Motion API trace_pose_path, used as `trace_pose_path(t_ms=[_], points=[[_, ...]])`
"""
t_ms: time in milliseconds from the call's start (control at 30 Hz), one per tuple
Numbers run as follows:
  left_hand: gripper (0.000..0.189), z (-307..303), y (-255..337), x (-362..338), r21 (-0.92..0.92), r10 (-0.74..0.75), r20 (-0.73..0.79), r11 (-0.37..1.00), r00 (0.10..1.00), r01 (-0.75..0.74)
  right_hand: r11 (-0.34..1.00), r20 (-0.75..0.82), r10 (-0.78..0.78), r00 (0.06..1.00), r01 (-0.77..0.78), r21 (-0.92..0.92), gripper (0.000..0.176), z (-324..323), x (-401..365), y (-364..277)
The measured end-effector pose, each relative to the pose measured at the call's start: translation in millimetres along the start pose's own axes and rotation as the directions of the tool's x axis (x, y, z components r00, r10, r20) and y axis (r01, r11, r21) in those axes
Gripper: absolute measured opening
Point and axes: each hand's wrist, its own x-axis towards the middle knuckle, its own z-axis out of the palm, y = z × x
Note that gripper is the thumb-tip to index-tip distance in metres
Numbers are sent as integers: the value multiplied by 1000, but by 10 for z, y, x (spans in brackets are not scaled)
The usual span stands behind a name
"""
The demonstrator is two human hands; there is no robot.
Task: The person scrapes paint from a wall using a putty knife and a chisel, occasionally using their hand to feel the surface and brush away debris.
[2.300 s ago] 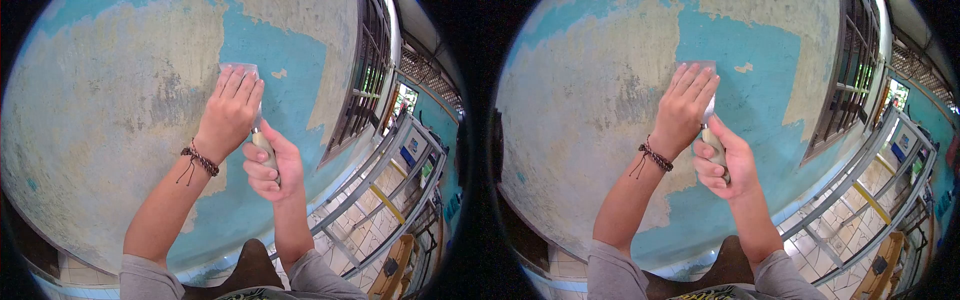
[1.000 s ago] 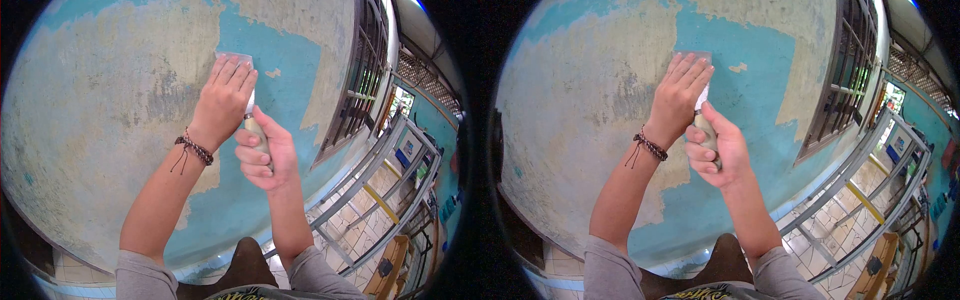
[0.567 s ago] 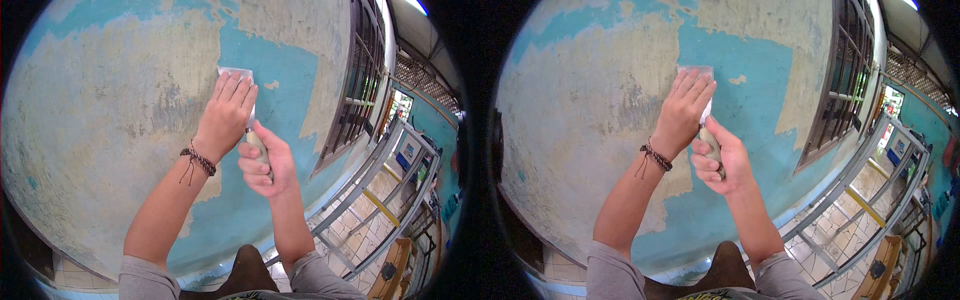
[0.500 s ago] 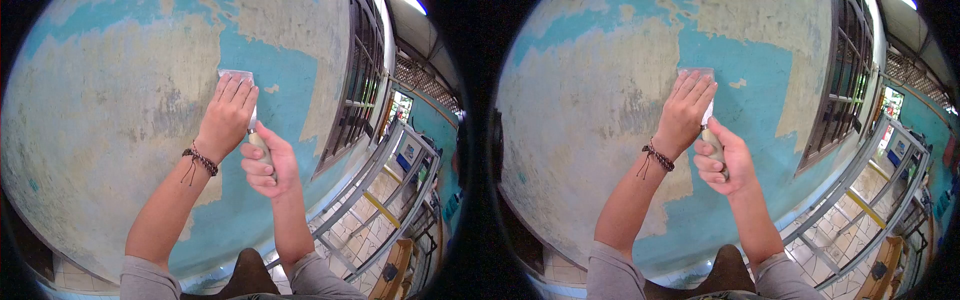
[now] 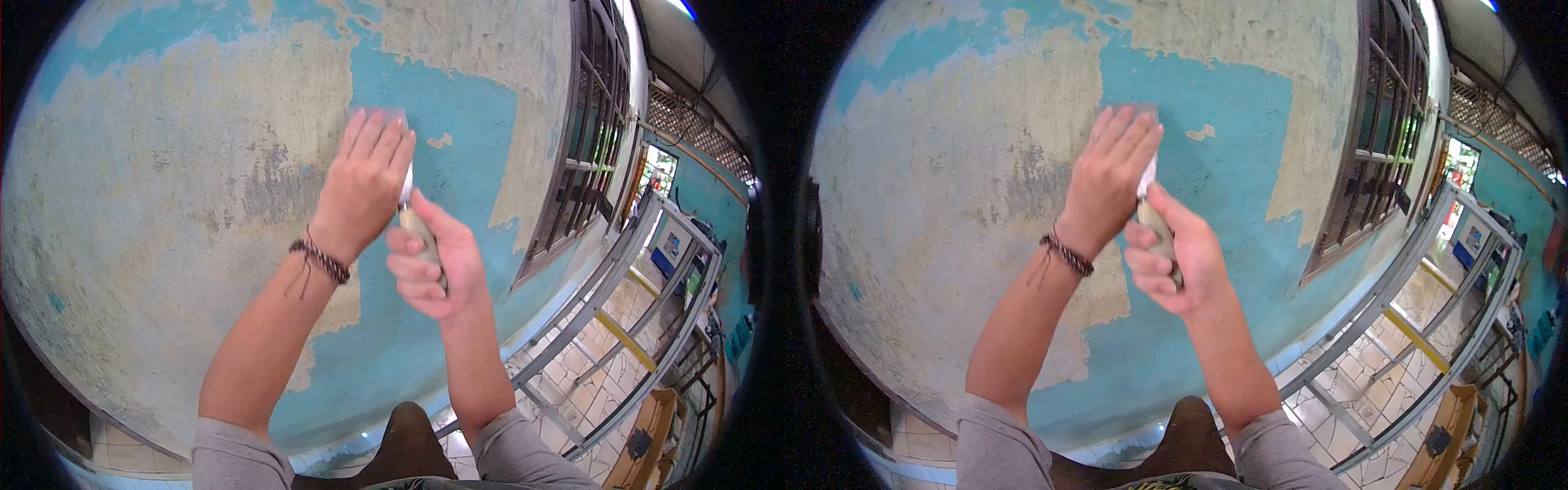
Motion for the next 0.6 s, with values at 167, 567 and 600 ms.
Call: trace_pose_path(t_ms=[167, 567, 600], points=[[42, 79, -27, -24, -24, -1, -28, 1000, 1000, 0, 992, -283, -52, 958, 83, 98, 52, 177, 3, 18], [45, 23, -74, 169, -83, 3, -1, 997, 1000, -3, 988, -238, -128, 963, 143, 50, 35, 244, 81, -47], [46, 9, -53, 145, -82, 0, 4, 997, 1000, 1, 988, -239, -131, 962, 148, 53, 30, 230, 42, -9]])
